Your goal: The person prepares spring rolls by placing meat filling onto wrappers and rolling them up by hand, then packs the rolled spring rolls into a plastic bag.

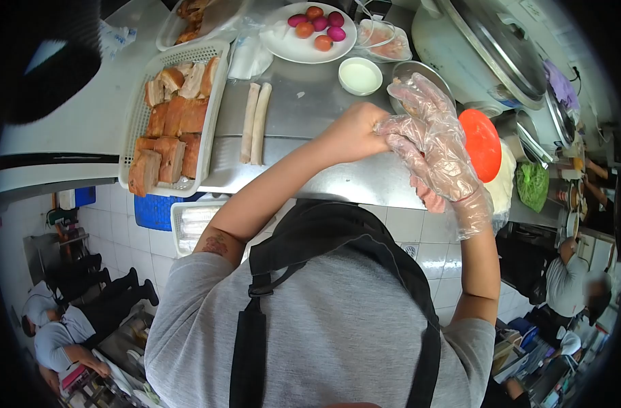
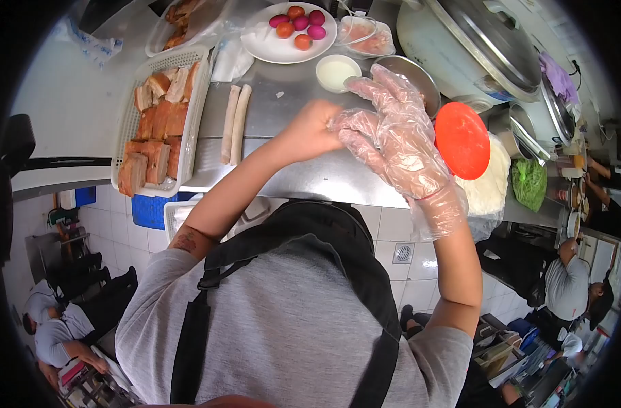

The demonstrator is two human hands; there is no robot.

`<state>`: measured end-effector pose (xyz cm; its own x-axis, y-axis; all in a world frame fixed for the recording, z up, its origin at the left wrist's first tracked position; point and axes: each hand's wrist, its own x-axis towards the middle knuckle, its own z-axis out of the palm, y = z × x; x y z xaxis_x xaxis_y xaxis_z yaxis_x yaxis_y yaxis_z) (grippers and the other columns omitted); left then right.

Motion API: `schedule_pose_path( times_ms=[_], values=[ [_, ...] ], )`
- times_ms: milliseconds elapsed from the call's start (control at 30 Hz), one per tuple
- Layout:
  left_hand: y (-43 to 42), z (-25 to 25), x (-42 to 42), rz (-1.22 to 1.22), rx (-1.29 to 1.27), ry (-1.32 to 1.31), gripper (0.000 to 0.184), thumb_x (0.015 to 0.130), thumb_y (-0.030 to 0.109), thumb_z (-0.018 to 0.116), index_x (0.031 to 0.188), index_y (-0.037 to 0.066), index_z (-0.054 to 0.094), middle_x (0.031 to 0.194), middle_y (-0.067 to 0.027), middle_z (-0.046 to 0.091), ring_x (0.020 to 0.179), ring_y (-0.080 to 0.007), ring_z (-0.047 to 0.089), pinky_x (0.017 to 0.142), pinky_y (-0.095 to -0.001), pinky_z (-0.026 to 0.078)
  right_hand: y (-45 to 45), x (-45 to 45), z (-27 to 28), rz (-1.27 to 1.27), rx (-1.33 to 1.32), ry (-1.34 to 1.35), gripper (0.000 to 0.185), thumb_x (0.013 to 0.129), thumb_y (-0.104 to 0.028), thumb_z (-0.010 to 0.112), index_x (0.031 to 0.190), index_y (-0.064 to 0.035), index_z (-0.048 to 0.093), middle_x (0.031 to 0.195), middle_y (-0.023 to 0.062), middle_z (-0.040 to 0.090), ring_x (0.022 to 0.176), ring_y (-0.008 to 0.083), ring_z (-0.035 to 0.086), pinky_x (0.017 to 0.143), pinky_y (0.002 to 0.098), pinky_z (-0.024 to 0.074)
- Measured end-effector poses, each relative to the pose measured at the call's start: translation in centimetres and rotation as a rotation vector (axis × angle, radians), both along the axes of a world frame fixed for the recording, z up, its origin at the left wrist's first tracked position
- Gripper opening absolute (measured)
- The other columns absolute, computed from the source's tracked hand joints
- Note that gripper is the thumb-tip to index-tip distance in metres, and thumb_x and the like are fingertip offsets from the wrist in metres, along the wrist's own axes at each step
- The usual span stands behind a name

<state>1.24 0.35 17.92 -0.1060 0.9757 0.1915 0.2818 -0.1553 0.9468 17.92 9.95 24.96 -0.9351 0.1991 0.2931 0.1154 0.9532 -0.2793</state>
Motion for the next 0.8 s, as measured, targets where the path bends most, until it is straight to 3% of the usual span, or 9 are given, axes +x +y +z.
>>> schedule_pose_path(
  times_ms=[33,233,333,433,533,633,667,733,800],
  values=[
    [0.2,-0.4,0.0,0.02,0.084,0.049,0.024,0.079,0.019,0.076,0.082,-0.003,0.07,0.076,-0.021,0.07,0.074,-0.0387,0.068,0.069,-0.0417,0.052,0.0,-0.1,0.2,-0.004,0.04,-0.02,0.026,0.094,-0.036,0.067,0.103,-0.0138,0.078,0.143,0.0092,0.056,0.141,0.0394,0.042,0.117,0.054,0.0314],
    [0.3,-0.3,0.2,0.066,-0.002,0.072,0.026,0.076,0.019,0.079,0.085,-0.004,0.071,0.08,-0.0225,0.07,0.075,-0.0393,0.068,0.07,-0.042,0.052,-1.1,-0.8,0.7,-0.074,0.169,-0.101,0.029,0.098,-0.036,0.063,0.105,-0.0124,0.077,0.146,0.0098,0.055,0.143,0.0395,0.04,0.119,0.0569,0.0296],
    [-0.1,-0.6,0.5,0.136,0.051,0.105,0.024,0.076,0.018,0.08,0.085,-0.003,0.071,0.079,-0.0212,0.071,0.07,-0.0326,0.07,0.068,-0.0405,0.052,-1.4,-1.1,0.3,-0.068,0.224,-0.131,0.029,0.099,-0.036,0.06,0.105,-0.0122,0.077,0.145,0.0092,0.056,0.143,0.0396,0.04,0.119,0.0578,0.0293],
    [-0.7,-0.7,1.1,0.219,0.019,0.026,0.008,0.081,0.007,0.075,0.082,0.0,0.072,0.072,-0.0103,0.071,0.068,-0.0141,0.068,0.066,-0.0325,0.051,-0.3,-1.1,0.4,0.047,0.09,-0.103,0.026,0.095,-0.029,0.067,0.112,-0.0101,0.074,0.143,0.0133,0.057,0.14,0.0398,0.044,0.118,0.0532,0.0326],
    [-0.3,-1.9,-0.1,0.171,0.12,-0.112,0.008,0.088,0.008,0.076,0.09,0.003,0.071,0.067,-0.0017,0.066,0.068,-0.0066,0.064,0.063,-0.0264,0.048,-0.3,-0.8,0.3,0.025,-0.402,0.168,0.045,0.085,-0.022,0.078,0.126,-0.0071,0.067,0.141,0.0174,0.057,0.137,0.0377,0.048,0.116,0.046,0.0378],
    [-1.1,-0.3,0.8,0.146,0.064,-0.471,0.018,0.092,0.012,0.077,0.106,0.007,0.067,0.066,0.004,0.061,0.066,-0.0041,0.062,0.058,-0.0223,0.044,-2.1,-0.6,-3.7,-0.087,-0.641,0.241,0.062,0.08,-0.019,0.082,0.135,-0.0047,0.057,0.137,0.0165,0.059,0.128,0.0334,0.056,0.108,0.044,0.043],
    [-0.9,-0.3,0.9,0.122,0.08,-0.49,0.037,0.091,0.014,0.078,0.123,0.008,0.061,0.067,0.0037,0.061,0.064,-0.0032,0.06,0.055,-0.0213,0.041,-2.5,-0.8,-5.8,-0.066,-0.723,0.266,0.066,0.079,-0.019,0.083,0.137,-0.0044,0.054,0.136,0.0153,0.06,0.123,0.0315,0.059,0.104,0.0448,0.0449],
    [-1.1,-0.1,0.9,0.107,0.095,-0.445,0.039,0.092,0.013,0.077,0.126,0.008,0.062,0.069,0.0032,0.062,0.064,-0.003,0.06,0.055,-0.0211,0.041,-3.8,-1.4,-8.5,-0.258,-0.661,-0.128,0.053,0.083,-0.018,0.08,0.128,-0.0028,0.059,0.134,0.0164,0.061,0.114,0.0303,0.064,0.092,0.0459,0.0496],
    [-1.2,0.2,1.0,0.075,0.083,-0.478,0.042,0.092,0.012,0.077,0.13,0.008,0.061,0.07,0.0026,0.063,0.064,-0.0031,0.06,0.056,-0.0207,0.041,-3.6,-2.9,-14.6,-0.11,-0.684,0.238,0.042,0.085,-0.021,0.078,0.12,-0.0034,0.062,0.12,0.0177,0.068,0.102,0.0295,0.069,0.08,0.0432,0.0521]
  ],
)
